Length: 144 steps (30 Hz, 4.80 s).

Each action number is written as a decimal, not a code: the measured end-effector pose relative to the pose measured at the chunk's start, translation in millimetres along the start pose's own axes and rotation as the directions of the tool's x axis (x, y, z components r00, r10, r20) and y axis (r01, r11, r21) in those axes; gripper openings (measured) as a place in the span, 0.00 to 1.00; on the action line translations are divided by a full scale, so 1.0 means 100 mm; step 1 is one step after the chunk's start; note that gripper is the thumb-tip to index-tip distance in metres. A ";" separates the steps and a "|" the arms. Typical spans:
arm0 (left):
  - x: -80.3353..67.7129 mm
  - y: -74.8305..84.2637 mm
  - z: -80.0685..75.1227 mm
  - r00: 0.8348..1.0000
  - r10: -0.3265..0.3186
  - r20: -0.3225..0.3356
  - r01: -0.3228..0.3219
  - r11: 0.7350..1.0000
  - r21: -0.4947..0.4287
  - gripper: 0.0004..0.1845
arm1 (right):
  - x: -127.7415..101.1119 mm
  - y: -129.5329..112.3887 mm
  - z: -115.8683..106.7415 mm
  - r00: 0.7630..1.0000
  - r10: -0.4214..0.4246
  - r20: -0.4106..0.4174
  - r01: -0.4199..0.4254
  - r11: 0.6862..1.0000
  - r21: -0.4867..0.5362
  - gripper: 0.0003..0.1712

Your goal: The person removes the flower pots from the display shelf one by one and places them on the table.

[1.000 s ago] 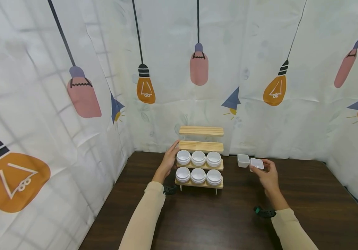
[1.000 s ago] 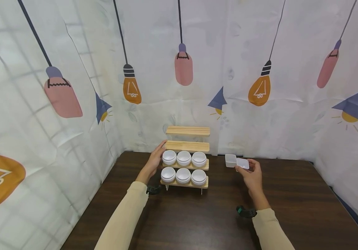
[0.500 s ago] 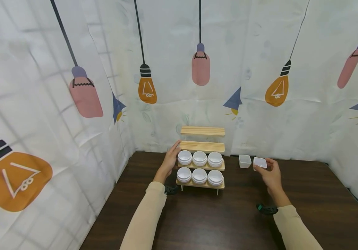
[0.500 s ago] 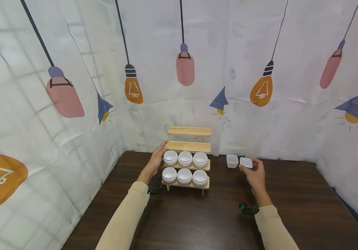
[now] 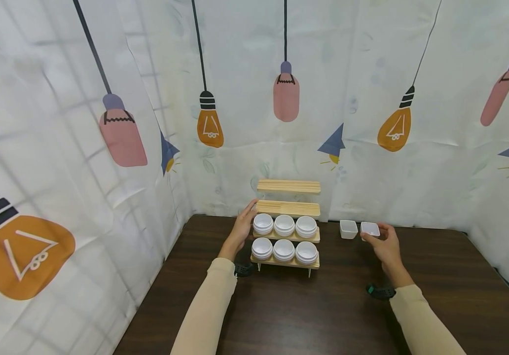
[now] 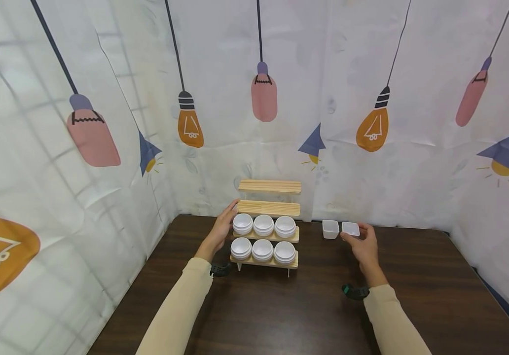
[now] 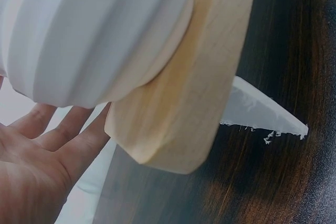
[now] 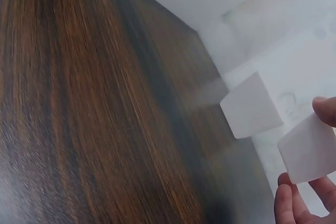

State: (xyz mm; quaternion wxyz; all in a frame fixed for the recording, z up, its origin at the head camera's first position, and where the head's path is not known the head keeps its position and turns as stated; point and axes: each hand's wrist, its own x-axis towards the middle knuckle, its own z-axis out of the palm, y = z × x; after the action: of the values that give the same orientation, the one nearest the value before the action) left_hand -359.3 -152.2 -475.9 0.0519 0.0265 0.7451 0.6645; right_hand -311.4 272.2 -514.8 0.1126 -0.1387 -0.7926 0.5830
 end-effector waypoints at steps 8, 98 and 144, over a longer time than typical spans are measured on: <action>0.01 0.03 -0.02 0.999 -0.014 0.043 0.015 1.000 -0.019 0.28 | 0.06 0.03 -0.03 0.999 0.008 0.031 -0.007 0.999 -0.037 0.43; 0.01 -0.01 0.02 1.000 0.002 -0.019 -0.002 1.000 0.013 0.25 | 0.30 0.17 -0.01 0.988 0.036 0.152 -0.019 0.994 -0.111 0.49; -0.01 0.06 -0.02 0.999 -0.018 0.041 0.019 1.000 -0.011 0.27 | 0.23 0.20 -0.01 0.990 0.023 0.141 -0.014 0.998 -0.065 0.49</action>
State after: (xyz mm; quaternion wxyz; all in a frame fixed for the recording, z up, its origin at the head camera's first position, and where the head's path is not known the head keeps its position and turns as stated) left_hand -359.2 -154.0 -470.1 0.0734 0.0329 0.7402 0.6676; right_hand -330.8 286.9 -533.3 0.0462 -0.1081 -0.8155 0.5667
